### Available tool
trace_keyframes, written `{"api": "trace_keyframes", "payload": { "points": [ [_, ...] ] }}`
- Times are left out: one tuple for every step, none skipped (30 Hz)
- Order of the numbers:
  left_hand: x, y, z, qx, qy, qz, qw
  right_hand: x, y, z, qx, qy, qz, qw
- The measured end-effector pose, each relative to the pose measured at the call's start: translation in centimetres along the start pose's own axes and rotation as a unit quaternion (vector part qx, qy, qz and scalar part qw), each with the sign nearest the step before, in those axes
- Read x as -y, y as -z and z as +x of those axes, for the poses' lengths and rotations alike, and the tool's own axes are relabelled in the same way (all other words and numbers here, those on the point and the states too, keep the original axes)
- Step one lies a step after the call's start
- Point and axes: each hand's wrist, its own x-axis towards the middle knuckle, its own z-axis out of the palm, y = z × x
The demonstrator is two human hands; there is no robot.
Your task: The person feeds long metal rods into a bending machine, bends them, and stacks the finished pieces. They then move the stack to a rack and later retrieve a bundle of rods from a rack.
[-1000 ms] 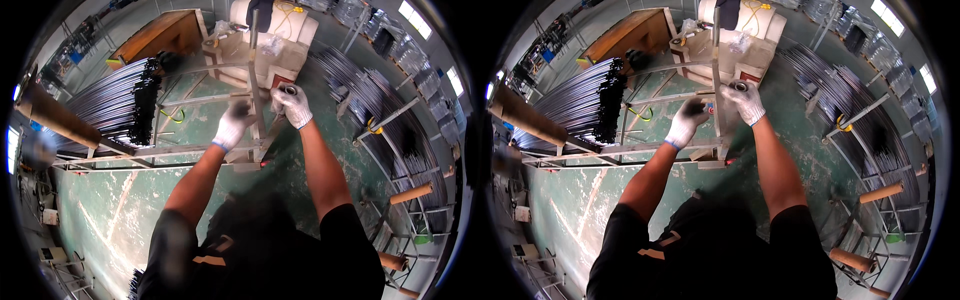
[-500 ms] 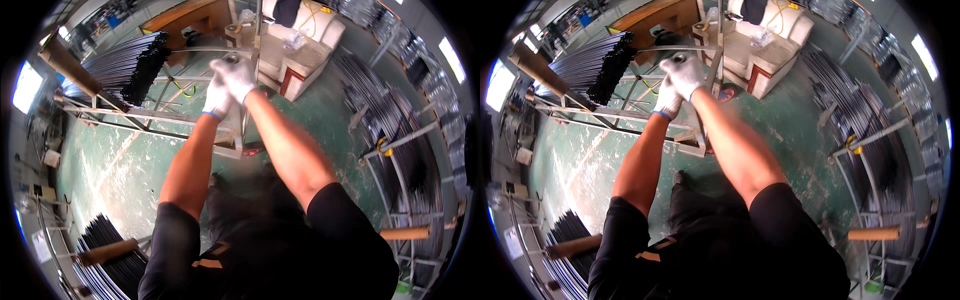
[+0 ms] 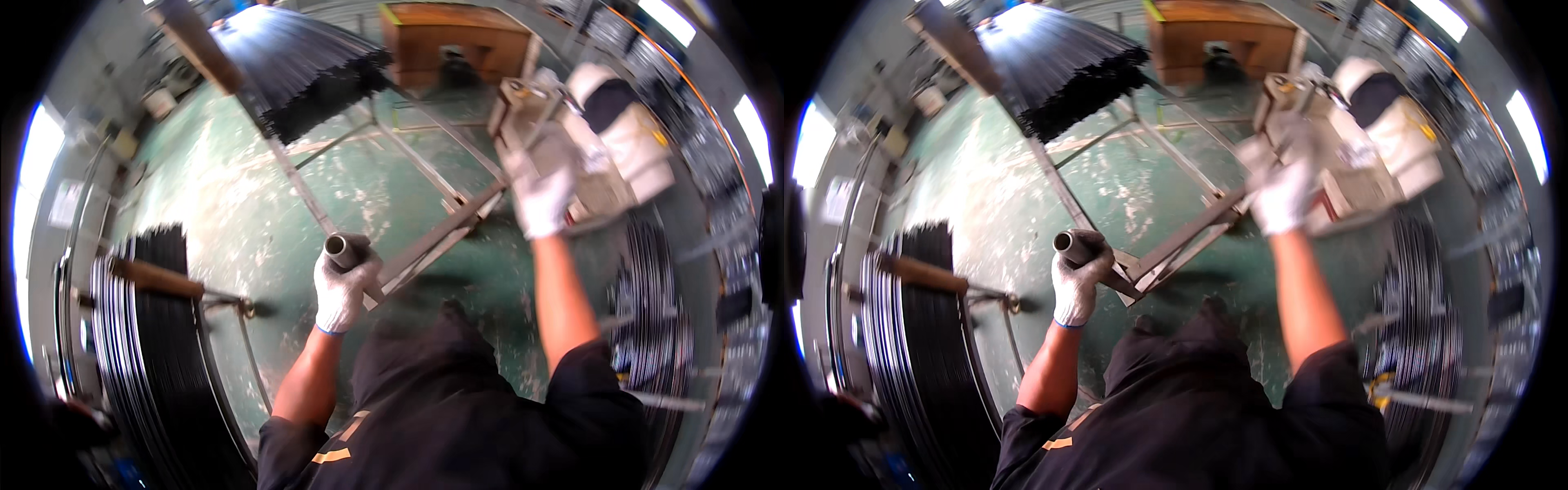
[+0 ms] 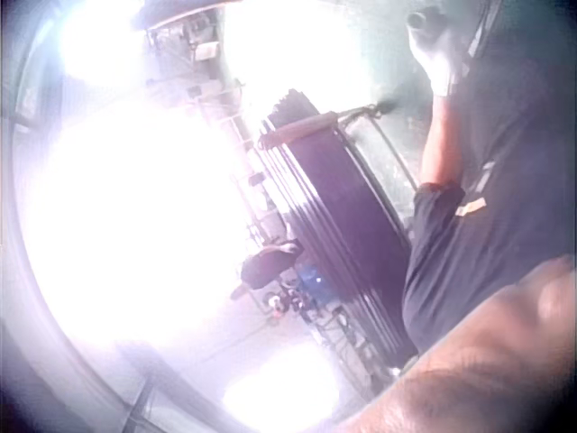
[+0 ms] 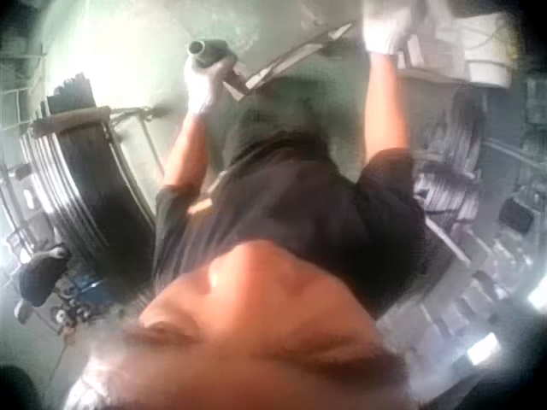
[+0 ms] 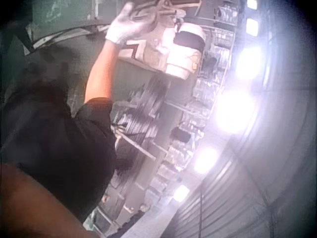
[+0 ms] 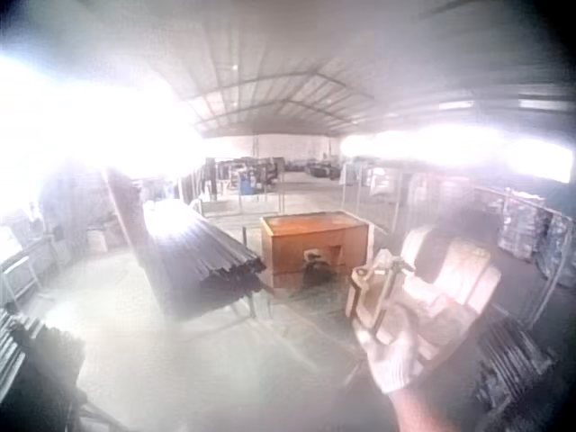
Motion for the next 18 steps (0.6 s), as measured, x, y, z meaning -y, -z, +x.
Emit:
{"api": "trace_keyframes", "payload": {
  "points": [
    [0.6, -0.5, 0.2, -0.067, -0.017, 0.06, 0.996, -6.2, -1.3, 2.4, -0.023, -0.059, -0.097, 0.993],
    [1.2, -0.5, 0.2, -0.105, -0.028, 0.06, 0.992, -11.8, -2.6, 4.3, -0.008, -0.112, -0.167, 0.979],
    [1.2, 0.4, -0.8, -0.148, -0.059, 0.05, 0.986, -15.1, -3.7, 7.9, -0.048, -0.016, -0.174, 0.983],
    [1.7, 0.6, -0.8, -0.181, -0.069, 0.036, 0.98, -17.9, -5.6, 9.2, 0.04, -0.058, -0.051, 0.996],
    [1.6, -0.1, -0.8, -0.223, -0.075, 0.049, 0.971, -20.5, -7.4, 10.6, 0.118, -0.12, 0.076, 0.983],
    [1.9, 0.1, -0.7, -0.243, -0.094, 0.049, 0.964, -23.4, -8.9, 12.1, 0.178, -0.198, 0.173, 0.948],
    [2.3, 0.8, -1.0, -0.275, -0.112, 0.051, 0.954, -22.3, -10.5, 11.3, 0.256, -0.314, 0.295, 0.865],
    [2.5, 1.6, -1.3, -0.303, -0.111, 0.065, 0.944, -20.6, -10.8, 10.8, 0.249, -0.276, 0.307, 0.876],
    [2.6, 2.0, -1.6, -0.326, -0.105, 0.077, 0.936, -20.3, -10.4, 10.6, 0.265, -0.305, 0.366, 0.838],
    [2.6, 1.9, -1.9, -0.344, -0.109, 0.094, 0.928, -20.3, -9.9, 10.3, 0.28, -0.336, 0.42, 0.795],
    [2.4, 1.9, -1.8, -0.359, -0.119, 0.109, 0.919, -19.9, -9.3, 10.4, 0.29, -0.363, 0.472, 0.749],
    [2.1, 2.2, -1.8, -0.37, -0.115, 0.133, 0.912, -19.2, -9.0, 10.3, 0.301, -0.34, 0.466, 0.759],
    [2.5, 1.9, -1.8, -0.375, -0.107, 0.157, 0.907, -20.0, -8.9, 10.5, 0.309, -0.342, 0.478, 0.748],
    [2.6, 1.5, -1.7, -0.384, -0.112, 0.138, 0.906, -20.1, -8.6, 10.6, 0.309, -0.34, 0.485, 0.744],
    [2.9, 1.0, -1.9, -0.392, -0.117, 0.12, 0.904, -20.1, -8.2, 10.6, 0.309, -0.34, 0.491, 0.74],
    [2.7, 0.6, -2.0, -0.392, -0.129, 0.114, 0.904, -20.1, -7.9, 10.4, 0.31, -0.337, 0.493, 0.739],
    [2.6, 0.3, -2.3, -0.399, -0.127, 0.123, 0.9, -20.2, -7.4, 10.1, 0.311, -0.335, 0.495, 0.739],
    [2.2, 0.2, -2.7, -0.405, -0.126, 0.133, 0.896, -20.1, -7.1, 9.9, 0.311, -0.333, 0.497, 0.738]
  ]
}}
